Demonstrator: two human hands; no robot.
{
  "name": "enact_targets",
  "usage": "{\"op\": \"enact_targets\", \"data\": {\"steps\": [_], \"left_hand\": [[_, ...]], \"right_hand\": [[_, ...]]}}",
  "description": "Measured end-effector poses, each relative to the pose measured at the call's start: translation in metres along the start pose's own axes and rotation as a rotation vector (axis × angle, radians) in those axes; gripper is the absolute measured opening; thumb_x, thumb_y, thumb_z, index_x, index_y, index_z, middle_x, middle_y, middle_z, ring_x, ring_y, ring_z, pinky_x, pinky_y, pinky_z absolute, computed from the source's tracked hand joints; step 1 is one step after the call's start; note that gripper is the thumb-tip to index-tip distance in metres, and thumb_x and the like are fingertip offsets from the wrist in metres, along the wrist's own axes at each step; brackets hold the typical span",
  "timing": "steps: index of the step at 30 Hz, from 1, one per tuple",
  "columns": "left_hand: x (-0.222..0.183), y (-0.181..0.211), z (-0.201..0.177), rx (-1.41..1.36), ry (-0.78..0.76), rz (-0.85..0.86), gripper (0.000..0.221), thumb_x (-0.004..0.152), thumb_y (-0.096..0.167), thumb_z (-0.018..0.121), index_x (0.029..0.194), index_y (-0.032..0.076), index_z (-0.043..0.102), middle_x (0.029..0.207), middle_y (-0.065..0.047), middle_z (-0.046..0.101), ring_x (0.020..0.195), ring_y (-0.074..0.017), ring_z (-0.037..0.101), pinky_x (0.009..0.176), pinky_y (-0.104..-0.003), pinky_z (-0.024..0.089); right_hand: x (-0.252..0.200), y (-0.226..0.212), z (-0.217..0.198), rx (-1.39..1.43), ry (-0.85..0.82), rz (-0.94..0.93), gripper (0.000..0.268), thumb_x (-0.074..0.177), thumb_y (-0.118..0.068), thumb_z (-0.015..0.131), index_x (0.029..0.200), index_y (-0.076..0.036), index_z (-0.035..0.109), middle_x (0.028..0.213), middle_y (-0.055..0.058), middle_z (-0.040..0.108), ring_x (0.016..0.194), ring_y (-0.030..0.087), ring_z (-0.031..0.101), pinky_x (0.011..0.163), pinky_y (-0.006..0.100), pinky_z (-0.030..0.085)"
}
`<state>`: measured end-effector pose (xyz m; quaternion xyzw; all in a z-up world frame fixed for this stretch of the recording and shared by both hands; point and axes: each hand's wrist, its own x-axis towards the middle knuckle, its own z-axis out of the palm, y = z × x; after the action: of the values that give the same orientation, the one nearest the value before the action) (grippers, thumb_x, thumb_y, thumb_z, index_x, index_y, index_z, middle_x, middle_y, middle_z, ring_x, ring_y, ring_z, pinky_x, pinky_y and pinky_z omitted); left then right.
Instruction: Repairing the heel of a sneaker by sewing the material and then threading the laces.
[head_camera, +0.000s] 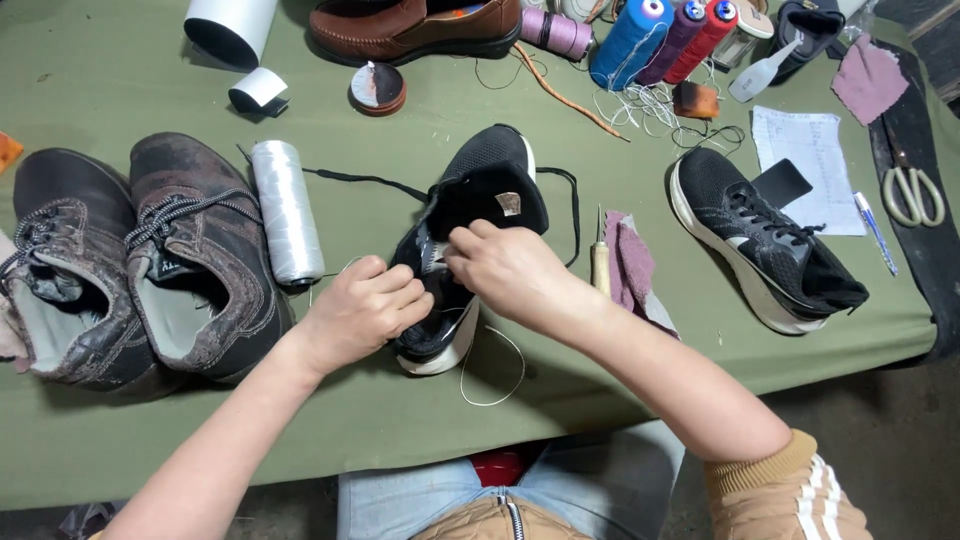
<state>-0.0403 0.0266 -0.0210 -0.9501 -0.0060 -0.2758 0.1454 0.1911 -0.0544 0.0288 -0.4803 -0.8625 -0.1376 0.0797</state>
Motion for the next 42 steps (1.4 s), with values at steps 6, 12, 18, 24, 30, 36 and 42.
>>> {"op": "enact_targets", "data": {"steps": [6, 12, 18, 24, 30, 36, 42], "left_hand": [[-0.011, -0.003, 0.006, 0.105, -0.048, -0.183, 0.019, 0.103, 0.012, 0.047, 0.111, 0.015, 0.063, 0.100, -0.004, 0.056, 0.078, -0.0207, 0.050, 0.065, -0.034, 0.037], [-0.005, -0.002, -0.006, -0.214, -0.028, -0.199, 0.022, 0.108, 0.019, 0.039, 0.107, 0.018, 0.061, 0.098, 0.002, 0.055, 0.072, -0.0180, 0.052, 0.062, -0.030, 0.042], [0.006, 0.007, -0.013, -0.366, -0.107, -0.340, 0.008, 0.093, 0.032, 0.064, 0.089, 0.027, 0.058, 0.085, 0.009, 0.053, 0.076, -0.0173, 0.052, 0.064, -0.034, 0.042], [-0.005, 0.006, -0.009, -0.216, -0.063, -0.273, 0.013, 0.100, 0.030, 0.058, 0.088, 0.025, 0.058, 0.078, 0.007, 0.048, 0.072, -0.0163, 0.049, 0.066, -0.032, 0.041], [-0.005, 0.002, -0.016, -0.184, 0.022, -0.251, 0.020, 0.104, 0.015, 0.060, 0.086, 0.021, 0.059, 0.073, 0.005, 0.043, 0.068, -0.0150, 0.049, 0.067, -0.029, 0.042], [-0.020, 0.003, 0.003, -0.250, 0.067, -0.291, 0.011, 0.103, 0.020, 0.060, 0.093, 0.022, 0.065, 0.074, 0.006, 0.046, 0.070, -0.0142, 0.052, 0.068, -0.030, 0.044], [-0.028, 0.005, 0.015, -0.346, 0.036, -0.367, 0.014, 0.104, 0.026, 0.056, 0.109, 0.024, 0.069, 0.072, 0.004, 0.045, 0.069, -0.0157, 0.053, 0.072, -0.031, 0.047]], "right_hand": [[0.023, 0.020, 0.044, 0.053, -0.174, -0.054, 0.017, 0.090, -0.026, 0.070, 0.087, -0.010, 0.069, 0.072, 0.005, 0.066, 0.068, 0.025, 0.069, 0.056, 0.037, 0.057], [-0.011, -0.003, 0.019, 0.070, -0.174, 0.081, 0.019, 0.094, -0.028, 0.066, 0.097, -0.010, 0.061, 0.075, 0.003, 0.061, 0.066, 0.025, 0.069, 0.057, 0.035, 0.056], [-0.027, 0.001, 0.012, 0.245, -0.073, 0.068, 0.021, 0.101, -0.031, 0.060, 0.104, -0.011, 0.065, 0.084, 0.002, 0.055, 0.072, 0.027, 0.069, 0.060, 0.036, 0.058], [-0.017, 0.003, 0.027, 0.225, 0.018, 0.008, 0.018, 0.103, -0.032, 0.056, 0.093, -0.019, 0.063, 0.085, -0.003, 0.051, 0.073, 0.020, 0.064, 0.059, 0.030, 0.054], [0.005, 0.009, 0.041, 0.200, -0.006, -0.080, 0.015, 0.097, -0.025, 0.061, 0.084, -0.019, 0.065, 0.086, -0.005, 0.054, 0.070, 0.020, 0.064, 0.055, 0.033, 0.053], [0.014, 0.011, 0.032, 0.286, -0.041, -0.099, 0.014, 0.097, -0.021, 0.061, 0.084, -0.016, 0.064, 0.082, -0.003, 0.052, 0.071, 0.022, 0.065, 0.057, 0.035, 0.055], [0.021, 0.015, 0.020, 0.380, -0.115, -0.132, 0.012, 0.094, -0.025, 0.066, 0.087, -0.016, 0.063, 0.086, -0.003, 0.054, 0.075, 0.024, 0.069, 0.061, 0.037, 0.057]]}}
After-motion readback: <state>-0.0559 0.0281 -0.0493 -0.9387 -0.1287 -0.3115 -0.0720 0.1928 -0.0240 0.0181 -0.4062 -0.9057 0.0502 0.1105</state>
